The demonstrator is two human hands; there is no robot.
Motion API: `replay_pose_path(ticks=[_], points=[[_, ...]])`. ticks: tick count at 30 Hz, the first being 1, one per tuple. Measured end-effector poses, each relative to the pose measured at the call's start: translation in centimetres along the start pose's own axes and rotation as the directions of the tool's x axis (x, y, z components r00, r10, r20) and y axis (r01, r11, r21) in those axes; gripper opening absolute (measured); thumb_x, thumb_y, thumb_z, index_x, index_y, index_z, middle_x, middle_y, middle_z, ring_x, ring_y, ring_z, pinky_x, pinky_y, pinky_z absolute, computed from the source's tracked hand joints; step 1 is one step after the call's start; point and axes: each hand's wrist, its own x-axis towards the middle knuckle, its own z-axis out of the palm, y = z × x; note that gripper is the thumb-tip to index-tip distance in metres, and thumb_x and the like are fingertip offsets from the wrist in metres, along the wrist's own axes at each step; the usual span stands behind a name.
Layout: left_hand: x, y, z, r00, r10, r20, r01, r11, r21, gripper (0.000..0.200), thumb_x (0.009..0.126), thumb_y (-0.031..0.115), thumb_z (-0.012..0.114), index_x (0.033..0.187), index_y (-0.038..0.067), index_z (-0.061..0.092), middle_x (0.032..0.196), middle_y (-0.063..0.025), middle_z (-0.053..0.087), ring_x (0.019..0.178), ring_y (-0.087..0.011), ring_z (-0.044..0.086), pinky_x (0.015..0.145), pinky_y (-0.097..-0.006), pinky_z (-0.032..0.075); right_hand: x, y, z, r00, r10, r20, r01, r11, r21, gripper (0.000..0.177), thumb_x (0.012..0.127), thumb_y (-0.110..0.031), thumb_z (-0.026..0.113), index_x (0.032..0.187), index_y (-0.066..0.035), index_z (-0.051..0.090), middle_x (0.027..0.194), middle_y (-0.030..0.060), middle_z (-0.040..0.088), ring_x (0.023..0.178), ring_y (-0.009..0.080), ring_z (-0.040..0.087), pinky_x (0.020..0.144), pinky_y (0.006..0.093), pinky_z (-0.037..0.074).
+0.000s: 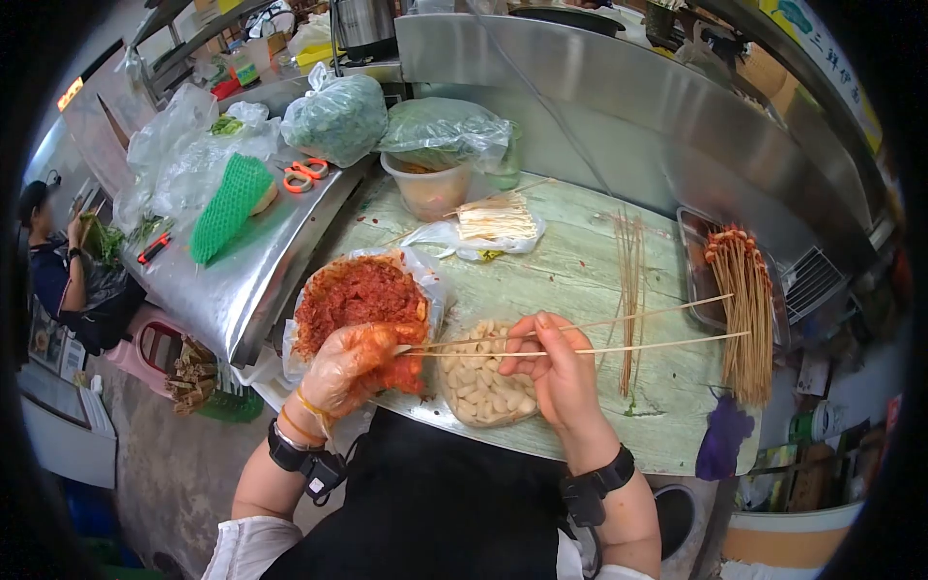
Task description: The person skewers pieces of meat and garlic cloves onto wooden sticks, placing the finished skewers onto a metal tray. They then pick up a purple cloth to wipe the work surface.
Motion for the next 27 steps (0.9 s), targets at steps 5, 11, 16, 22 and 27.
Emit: replay_pose_path(ticks=[5,11,16,22,27], points=[[0.0,-0.9,-0.7,0.997,-0.053,-0.063,0.051,0.998,-0.037,0.037,0.088,0.013,0.06,0.117,-0.009,0.052,0.105,-0.0158,0.061,0.097,-0.0227,0.061,0.085,-0.0375,0.051,-0.6,-0.5,0.6,0.997,-0.04,-0.06,0.034,0.994,-0.101,0.032,0.097,-0.025,0.044,0.089,0.002,0.057,0.076,0.0102,0.059,0.063,0.0179,0.061,0.06,0.0294,0.053],[1.0,-2.3,-0.8,0.961,0.152,-0.231,-0.215,0.936,-0.279,0.035,0.088,0.009,0.059,0.117,-0.009,0.052,0.11,-0.0181,0.059,0.099,-0.0265,0.061,0.086,-0.0426,0.052,-2.8,-0.5,2.8,0.95,-0.312,0.016,0.296,0.882,-0.366,0.026,0.096,-0.019,0.045,0.086,0.001,0.056,0.076,0.0101,0.058,0.063,0.0185,0.062,0.061,0.0285,0.052],[1.6,-3.4,-1.1,0.944,0.189,-0.269,-0.279,0.894,-0.349,0.032,0.09,0.009,0.055,0.117,-0.008,0.05,0.114,-0.0193,0.057,0.104,-0.0294,0.058,0.09,-0.0442,0.049,-3.4,-0.4,3.6,0.837,-0.463,0.292,0.541,0.621,-0.568,0.021,0.095,-0.016,0.046,0.087,0.001,0.057,0.079,0.0124,0.06,0.063,0.0191,0.063,0.062,0.0297,0.05],[1.7,-3.3,-0.3,0.951,0.227,-0.208,-0.3,0.836,-0.459,0.035,0.093,0.014,0.053,0.121,-0.005,0.048,0.115,-0.0173,0.057,0.107,-0.0275,0.057,0.092,-0.0411,0.048,-3.8,-1.4,3.7,0.739,-0.512,0.437,0.653,0.387,-0.651,0.025,0.096,-0.02,0.044,0.086,-0.001,0.056,0.082,0.0138,0.059,0.062,0.0189,0.062,0.062,0.0282,0.049],[1.7,-3.8,0.1,0.952,0.219,-0.213,-0.286,0.882,-0.374,0.034,0.093,0.013,0.053,0.121,-0.005,0.048,0.116,-0.0162,0.056,0.106,-0.0245,0.057,0.091,-0.0394,0.048,-3.3,-0.1,2.9,0.827,-0.496,0.264,0.548,0.609,-0.573,0.029,0.098,-0.024,0.04,0.087,0.0,0.053,0.084,0.014,0.055,0.062,0.0189,0.061,0.062,0.0281,0.05]])
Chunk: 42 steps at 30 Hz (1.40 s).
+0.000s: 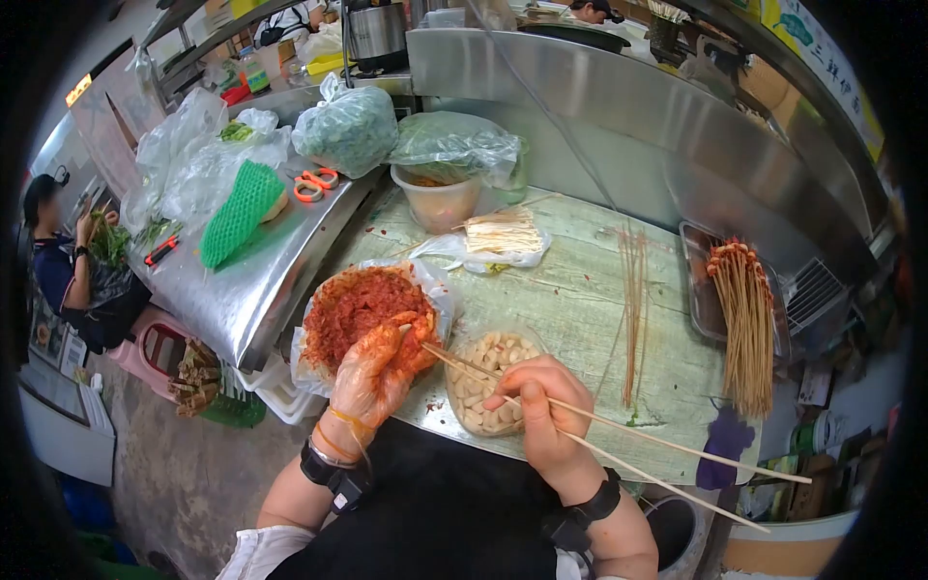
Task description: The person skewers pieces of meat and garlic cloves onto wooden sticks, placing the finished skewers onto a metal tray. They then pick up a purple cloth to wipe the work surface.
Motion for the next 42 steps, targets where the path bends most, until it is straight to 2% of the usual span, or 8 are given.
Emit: replay_pose_path(ticks=[12,14,20,23,30,32,38,42], points=[[0.1,-0.6,0.1,1.0,0.003,-0.003,-0.003,0.987,-0.162,0.034,0.091,0.009,0.053,0.121,-0.006,0.047,0.111,-0.0162,0.057,0.104,-0.0238,0.056,0.095,-0.0413,0.046,-0.2,0.6,1.2,0.997,-0.07,0.028,0.07,0.997,-0.026,0.031,0.098,-0.024,0.04,0.086,0.001,0.054,0.082,0.0144,0.055,0.062,0.0194,0.062,0.06,0.0289,0.051],[0.3,-0.8,-0.2,1.0,0.009,-0.01,-0.01,0.986,-0.166,0.034,0.091,0.008,0.053,0.121,-0.006,0.047,0.111,-0.0161,0.058,0.103,-0.0237,0.057,0.095,-0.0417,0.045,-0.3,0.6,1.5,0.993,-0.116,0.023,0.116,0.993,-0.023,0.018,0.094,-0.014,0.048,0.088,-0.001,0.057,0.081,0.0124,0.06,0.067,0.0189,0.061,0.063,0.0283,0.048],[0.5,-1.2,-0.6,0.996,0.058,-0.067,-0.069,0.981,-0.181,0.034,0.089,0.007,0.056,0.119,-0.006,0.049,0.107,-0.0151,0.06,0.102,-0.0239,0.059,0.096,-0.0444,0.045,0.3,0.5,1.7,0.952,-0.28,0.127,0.297,0.944,-0.143,0.008,0.088,-0.008,0.053,0.088,-0.002,0.059,0.081,0.0121,0.062,0.068,0.0225,0.062,0.059,0.0304,0.049],[0.6,-1.3,-0.8,0.993,0.082,-0.088,-0.095,0.982,-0.166,0.032,0.088,0.006,0.057,0.117,-0.006,0.051,0.107,-0.0149,0.061,0.103,-0.0251,0.059,0.094,-0.0455,0.047,0.4,0.7,1.8,0.93,-0.322,0.179,0.356,0.91,-0.211,0.021,0.094,-0.019,0.046,0.089,-0.003,0.058,0.081,0.0122,0.063,0.067,0.0225,0.062,0.059,0.0306,0.05],[0.7,-1.6,-1.1,0.985,0.095,-0.143,-0.124,0.97,-0.211,0.028,0.088,0.005,0.055,0.115,-0.005,0.053,0.11,-0.0161,0.059,0.106,-0.0287,0.056,0.097,-0.0466,0.045,0.7,1.2,2.2,0.881,-0.404,0.247,0.457,0.861,-0.223,0.017,0.093,-0.019,0.05,0.091,-0.004,0.058,0.083,0.0114,0.064,0.068,0.0242,0.062,0.058,0.0318,0.05],[0.8,-1.6,-1.3,0.987,0.089,-0.132,-0.118,0.967,-0.225,0.028,0.089,0.006,0.054,0.115,-0.005,0.052,0.113,-0.0176,0.058,0.11,-0.0308,0.054,0.1,-0.046,0.043,1.0,1.5,2.3,0.849,-0.471,0.242,0.517,0.834,-0.191,0.009,0.082,-0.007,0.061,0.089,-0.002,0.059,0.083,0.0123,0.062,0.064,0.0249,0.061,0.052,0.0311,0.049],[0.8,-1.3,-1.3,0.993,0.045,-0.111,-0.078,0.949,-0.307,0.028,0.089,0.007,0.055,0.114,-0.005,0.053,0.114,-0.0172,0.058,0.112,-0.0305,0.053,0.101,-0.0456,0.042,1.1,1.8,2.5,0.837,-0.48,0.263,0.53,0.831,-0.168,0.013,0.078,-0.004,0.064,0.09,-0.002,0.059,0.086,0.0121,0.062,0.064,0.0247,0.062,0.052,0.0308,0.05],[0.8,-1.1,-1.1,0.989,0.047,-0.142,-0.089,0.947,-0.309,0.029,0.087,0.005,0.057,0.114,-0.005,0.053,0.11,-0.0162,0.06,0.104,-0.0277,0.058,0.094,-0.0435,0.047,1.1,1.9,2.7,0.84,-0.477,0.258,0.524,0.836,-0.163,0.016,0.076,-0.003,0.065,0.091,-0.002,0.06,0.086,0.0115,0.061,0.064,0.0245,0.061,0.052,0.0308,0.05]])
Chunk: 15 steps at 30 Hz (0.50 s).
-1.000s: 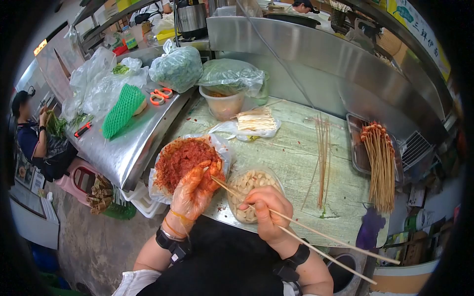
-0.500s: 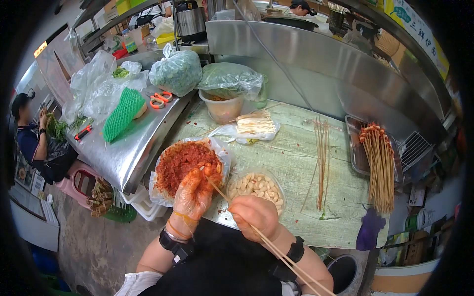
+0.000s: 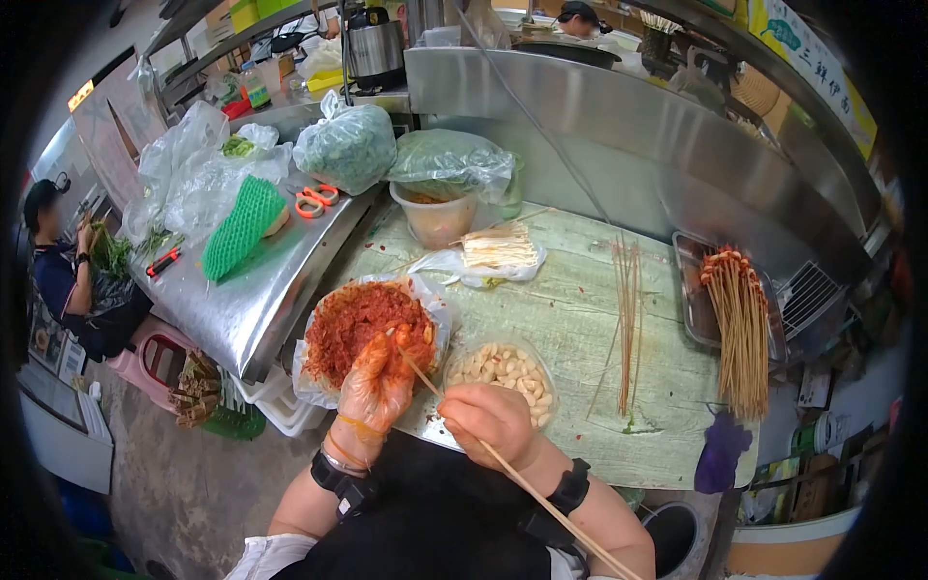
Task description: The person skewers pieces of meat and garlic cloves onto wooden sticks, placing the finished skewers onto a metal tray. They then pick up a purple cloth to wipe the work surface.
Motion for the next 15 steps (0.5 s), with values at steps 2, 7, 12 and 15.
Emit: replay_pose_path(ticks=[2,7,12,15], points=[[0.0,0.1,-0.3,1.0,0.001,0.019,-0.001,1.0,0.007,0.029,0.087,0.004,0.057,0.114,-0.005,0.053,0.109,-0.0161,0.06,0.104,-0.0279,0.058,0.094,-0.0432,0.047,-0.1,0.0,0.4,0.999,0.032,0.013,-0.032,0.999,-0.008,0.018,0.075,-0.003,0.067,0.092,-0.004,0.059,0.084,0.0105,0.06,0.064,0.0244,0.061,0.052,0.0309,0.049],[0.3,0.2,-0.8,0.999,0.036,0.007,-0.037,0.991,0.127,0.024,0.088,0.002,0.053,0.111,-0.005,0.053,0.104,-0.0148,0.061,0.097,-0.0251,0.06,0.087,-0.0388,0.052,-0.5,0.5,1.3,0.993,0.117,0.024,-0.116,0.993,-0.033,0.007,0.085,-0.01,0.056,0.086,-0.005,0.061,0.081,0.008,0.062,0.063,0.0199,0.061,0.053,0.0285,0.049],[-0.2,0.2,1.4,0.975,0.223,-0.024,-0.204,0.926,0.319,0.023,0.089,0.001,0.052,0.112,-0.003,0.053,0.103,-0.0155,0.062,0.092,-0.0258,0.062,0.081,-0.0393,0.055,0.2,0.1,1.7,0.975,0.213,0.058,-0.213,0.977,0.004,0.009,0.086,-0.012,0.057,0.086,-0.004,0.062,0.084,0.0103,0.061,0.068,0.0221,0.061,0.058,0.029,0.049],[0.4,0.2,0.3,0.957,0.289,-0.021,-0.263,0.899,0.351,0.023,0.088,0.001,0.052,0.111,-0.004,0.055,0.101,-0.0157,0.063,0.089,-0.0251,0.064,0.08,-0.0377,0.055,0.6,-0.1,1.4,0.966,0.249,0.076,-0.248,0.969,-0.021,0.008,0.085,-0.011,0.058,0.086,-0.004,0.062,0.086,0.0108,0.06,0.07,0.0228,0.06,0.06,0.0301,0.049]])
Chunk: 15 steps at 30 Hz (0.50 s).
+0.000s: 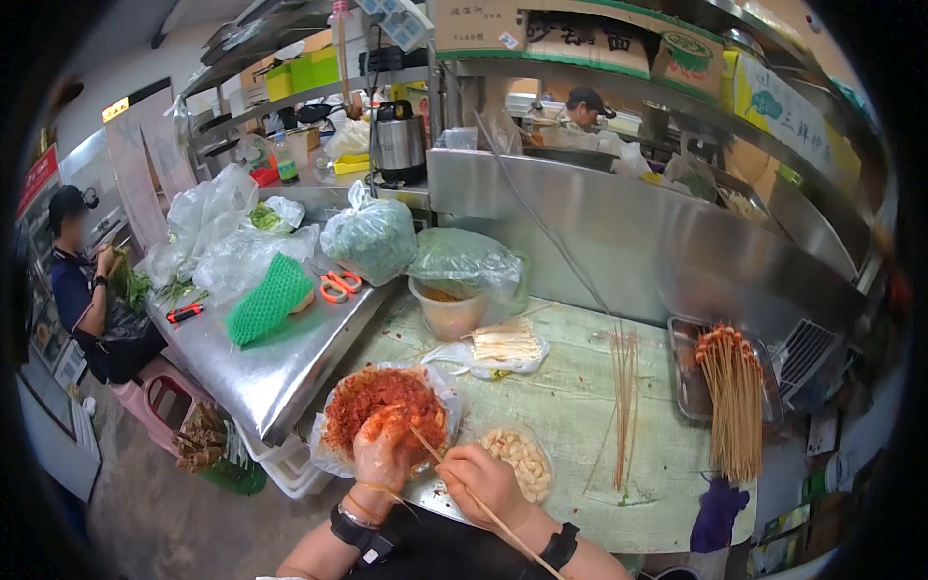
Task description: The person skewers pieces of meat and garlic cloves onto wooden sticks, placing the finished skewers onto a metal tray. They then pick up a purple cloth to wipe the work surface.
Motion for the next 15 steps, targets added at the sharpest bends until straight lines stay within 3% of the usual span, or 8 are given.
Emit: replay_pose_path(ticks=[2,6,11,12,14,15], points=[[0.4,-0.4,-0.6,0.999,0.036,-0.014,-0.035,0.997,0.068,0.022,0.087,0.0,0.054,0.109,-0.003,0.055,0.1,-0.0116,0.061,0.091,-0.0228,0.061,0.082,-0.0352,0.053,0.1,0.0,0.2,1.0,0.008,0.02,-0.008,1.0,0.0,0.006,0.085,-0.009,0.059,0.085,-0.004,0.062,0.087,0.0107,0.06,0.071,0.0229,0.06,0.061,0.031,0.049],[0.1,-0.2,-0.5,1.0,0.01,0.025,-0.014,0.989,0.145,0.022,0.087,0.0,0.054,0.109,-0.004,0.055,0.102,-0.0134,0.062,0.093,-0.0252,0.062,0.082,-0.036,0.053,0.6,0.6,1.4,0.999,0.004,0.031,-0.003,1.0,-0.023,0.004,0.084,-0.007,0.06,0.084,-0.004,0.061,0.085,0.0104,0.059,0.069,0.0228,0.059,0.059,0.0313,0.048],[-0.4,0.5,0.7,0.994,-0.103,0.031,0.103,0.995,0.02,0.023,0.087,0.003,0.055,0.11,-0.004,0.057,0.102,-0.013,0.064,0.088,-0.0229,0.064,0.073,-0.0302,0.056,1.6,1.5,2.7,0.999,0.047,-0.011,-0.047,0.999,-0.019,0.008,0.079,-0.007,0.065,0.086,-0.004,0.062,0.087,0.0106,0.057,0.067,0.0254,0.06,0.057,0.0316,0.05],[-0.3,0.3,0.2,0.994,-0.106,0.031,0.106,0.994,0.019,0.023,0.087,0.003,0.055,0.11,-0.004,0.057,0.102,-0.013,0.064,0.088,-0.0229,0.064,0.073,-0.0302,0.056,1.9,1.2,2.4,0.998,0.054,-0.028,-0.054,0.998,-0.02,0.006,0.081,-0.006,0.063,0.086,-0.002,0.062,0.084,0.0105,0.057,0.068,0.0225,0.06,0.058,0.0304,0.049],[0.8,-0.9,-1.3,0.998,0.041,0.051,-0.046,0.994,0.096,0.024,0.088,0.005,0.056,0.111,-0.001,0.057,0.1,-0.012,0.064,0.089,-0.0226,0.064,0.073,-0.0286,0.056,2.0,0.4,1.1,0.996,0.074,-0.056,-0.076,0.997,-0.033,0.005,0.083,-0.005,0.061,0.086,-0.001,0.061,0.082,0.0104,0.058,0.069,0.0197,0.061,0.059,0.0293,0.049],[1.6,-1.0,-2.5,0.991,0.128,0.024,-0.131,0.975,0.181,0.024,0.088,0.006,0.057,0.111,-0.001,0.057,0.101,-0.0113,0.063,0.09,-0.0223,0.064,0.074,-0.0289,0.055,1.6,-0.1,-0.3,0.956,0.291,0.048,-0.294,0.936,0.193,0.008,0.083,-0.007,0.062,0.088,-0.001,0.062,0.081,0.0095,0.059,0.071,0.0189,0.061,0.062,0.0303,0.049]])
